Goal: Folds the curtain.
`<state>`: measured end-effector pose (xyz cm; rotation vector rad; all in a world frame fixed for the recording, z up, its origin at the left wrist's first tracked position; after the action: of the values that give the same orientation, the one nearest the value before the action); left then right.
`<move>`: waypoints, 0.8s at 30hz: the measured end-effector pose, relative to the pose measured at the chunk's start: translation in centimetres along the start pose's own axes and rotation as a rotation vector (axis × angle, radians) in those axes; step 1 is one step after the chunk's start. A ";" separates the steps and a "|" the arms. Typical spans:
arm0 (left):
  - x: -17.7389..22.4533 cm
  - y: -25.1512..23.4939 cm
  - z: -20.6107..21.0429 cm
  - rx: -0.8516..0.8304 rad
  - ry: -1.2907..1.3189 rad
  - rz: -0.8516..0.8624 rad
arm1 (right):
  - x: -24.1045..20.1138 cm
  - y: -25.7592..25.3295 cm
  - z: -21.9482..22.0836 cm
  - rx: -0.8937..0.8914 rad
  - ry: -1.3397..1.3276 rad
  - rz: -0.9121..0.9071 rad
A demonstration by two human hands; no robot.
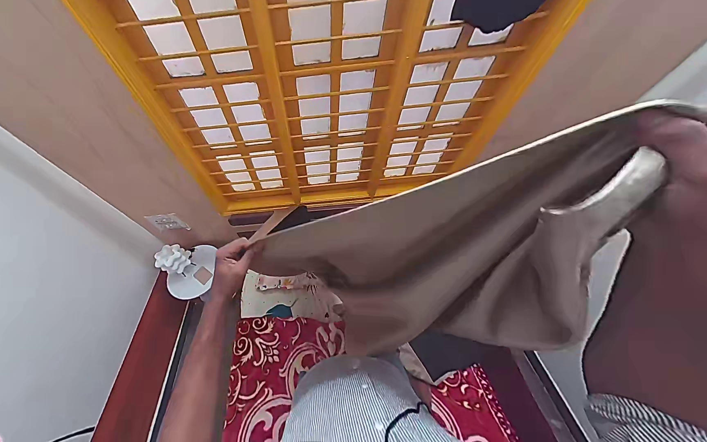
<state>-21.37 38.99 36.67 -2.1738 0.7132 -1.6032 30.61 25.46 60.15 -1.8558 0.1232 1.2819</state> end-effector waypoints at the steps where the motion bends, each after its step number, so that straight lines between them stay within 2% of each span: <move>1: 1.3 -0.7 -0.5 0.067 0.023 -0.002 | 1.8 -0.9 0.1 -0.091 0.020 -0.120; 3: 4.2 -2.3 -0.9 0.154 0.030 0.016 | 4.6 -1.0 1.1 -0.069 0.123 -0.076; 6: 9.0 -4.1 0.2 0.143 -0.034 0.108 | 6.4 1.5 4.4 -0.203 0.240 0.105; 8: 12.2 -5.2 2.0 0.063 -0.097 0.186 | 5.6 3.4 8.0 -0.378 0.185 0.099; 12: 17.6 -7.0 6.3 -0.118 -0.193 0.267 | 2.7 8.2 15.5 -0.826 -0.135 0.032; 14: 19.4 -7.8 8.0 -0.145 -0.218 0.292 | 1.7 9.8 18.1 -0.928 -0.177 -0.039; 19: 19.4 -9.1 9.0 -0.097 -0.149 0.312 | -0.2 8.4 19.4 -0.788 -0.200 -0.171; 24: 12.9 -9.2 9.4 -0.273 0.068 0.174 | -2.2 5.7 17.0 -0.646 -0.234 -0.219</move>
<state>-7.60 38.81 48.92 -2.1742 1.1684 -1.5733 14.46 32.71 56.74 -2.1416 -0.6746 1.4757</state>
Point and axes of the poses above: each hand's wrist, its own y-axis away from the middle knuckle, its own z-axis out of the palm, x = y × z, the point moved 6 cm from there along -y, towards the middle knuckle, and after that the axes turned 4 degrees about -y, right-handed, at the moved point
